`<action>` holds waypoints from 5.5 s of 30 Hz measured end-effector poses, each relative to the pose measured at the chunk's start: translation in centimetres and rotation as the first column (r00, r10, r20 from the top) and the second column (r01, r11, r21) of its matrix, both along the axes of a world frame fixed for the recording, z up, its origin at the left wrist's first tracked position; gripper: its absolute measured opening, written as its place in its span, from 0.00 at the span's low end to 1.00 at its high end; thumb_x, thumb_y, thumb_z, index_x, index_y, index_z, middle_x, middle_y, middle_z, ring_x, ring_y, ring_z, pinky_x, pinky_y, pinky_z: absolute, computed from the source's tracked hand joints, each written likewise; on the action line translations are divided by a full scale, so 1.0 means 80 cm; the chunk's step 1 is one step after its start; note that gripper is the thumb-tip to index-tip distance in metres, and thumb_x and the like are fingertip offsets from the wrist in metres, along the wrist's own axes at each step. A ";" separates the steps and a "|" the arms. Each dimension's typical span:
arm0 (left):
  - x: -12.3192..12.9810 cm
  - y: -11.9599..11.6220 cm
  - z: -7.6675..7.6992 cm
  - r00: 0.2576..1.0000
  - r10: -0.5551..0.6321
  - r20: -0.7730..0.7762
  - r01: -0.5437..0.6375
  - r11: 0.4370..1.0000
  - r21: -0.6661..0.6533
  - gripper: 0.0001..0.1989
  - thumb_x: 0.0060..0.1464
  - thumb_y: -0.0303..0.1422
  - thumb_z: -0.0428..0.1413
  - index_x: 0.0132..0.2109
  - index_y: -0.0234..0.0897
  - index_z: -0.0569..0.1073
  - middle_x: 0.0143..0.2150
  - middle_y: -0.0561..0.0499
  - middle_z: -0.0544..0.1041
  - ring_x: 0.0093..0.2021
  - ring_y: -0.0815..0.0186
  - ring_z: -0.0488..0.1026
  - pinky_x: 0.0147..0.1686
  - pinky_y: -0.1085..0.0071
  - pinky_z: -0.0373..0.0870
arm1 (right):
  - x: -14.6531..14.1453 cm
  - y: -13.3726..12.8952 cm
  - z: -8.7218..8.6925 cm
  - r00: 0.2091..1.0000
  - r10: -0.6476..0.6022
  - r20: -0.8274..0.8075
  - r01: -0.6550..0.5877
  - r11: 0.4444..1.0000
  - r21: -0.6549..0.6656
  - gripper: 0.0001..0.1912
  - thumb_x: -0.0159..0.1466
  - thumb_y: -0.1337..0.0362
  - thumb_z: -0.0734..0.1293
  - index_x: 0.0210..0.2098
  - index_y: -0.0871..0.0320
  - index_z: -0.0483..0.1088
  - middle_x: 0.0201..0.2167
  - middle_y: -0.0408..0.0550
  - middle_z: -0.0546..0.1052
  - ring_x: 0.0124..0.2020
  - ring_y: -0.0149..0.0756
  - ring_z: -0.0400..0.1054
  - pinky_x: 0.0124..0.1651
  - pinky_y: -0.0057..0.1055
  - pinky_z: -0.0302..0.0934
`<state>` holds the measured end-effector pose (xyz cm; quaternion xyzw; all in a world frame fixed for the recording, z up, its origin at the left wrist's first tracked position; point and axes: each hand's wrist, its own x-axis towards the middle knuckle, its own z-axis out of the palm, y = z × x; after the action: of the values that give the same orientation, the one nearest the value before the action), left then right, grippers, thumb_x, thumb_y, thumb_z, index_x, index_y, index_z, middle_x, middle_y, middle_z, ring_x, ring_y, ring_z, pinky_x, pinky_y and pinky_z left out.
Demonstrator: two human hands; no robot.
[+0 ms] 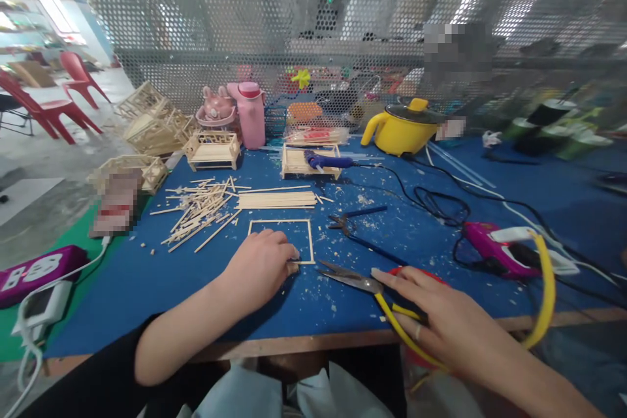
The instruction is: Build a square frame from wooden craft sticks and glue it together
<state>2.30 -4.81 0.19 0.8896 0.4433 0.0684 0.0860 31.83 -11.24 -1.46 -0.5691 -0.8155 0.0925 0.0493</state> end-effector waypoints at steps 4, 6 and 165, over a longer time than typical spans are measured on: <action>0.013 0.013 -0.014 1.000 -0.002 -0.029 0.001 0.999 -0.049 0.08 0.54 0.33 0.52 0.37 0.40 0.76 0.35 0.48 0.74 0.39 0.59 0.70 0.40 0.63 0.66 | -0.006 -0.002 -0.007 1.000 0.000 -0.004 0.000 1.000 0.010 0.28 0.56 0.63 0.62 0.57 0.46 0.62 0.47 0.50 0.72 0.44 0.41 0.70 0.43 0.36 0.68; 0.014 0.013 -0.020 1.000 -0.005 0.001 0.005 0.997 -0.075 0.10 0.55 0.30 0.50 0.35 0.39 0.76 0.33 0.48 0.74 0.39 0.61 0.70 0.39 0.66 0.66 | -0.007 -0.002 -0.009 1.000 0.004 -0.008 -0.004 1.000 0.021 0.28 0.57 0.63 0.61 0.57 0.46 0.62 0.48 0.49 0.72 0.45 0.41 0.69 0.44 0.36 0.68; -0.083 0.065 -0.029 0.806 0.502 0.314 -0.447 0.864 -0.232 0.14 0.52 0.24 0.46 0.44 0.30 0.71 0.30 0.43 0.78 0.31 0.64 0.76 0.38 0.71 0.68 | -0.237 -0.067 -0.009 0.950 -0.310 -0.047 0.302 0.944 -0.132 0.24 0.64 0.66 0.52 0.59 0.60 0.60 0.52 0.56 0.69 0.51 0.44 0.65 0.51 0.40 0.62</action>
<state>-4.31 0.36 -2.13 0.7129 0.6318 0.2183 0.2120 12.84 -16.60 -2.21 -0.6874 -0.7078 0.1530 0.0549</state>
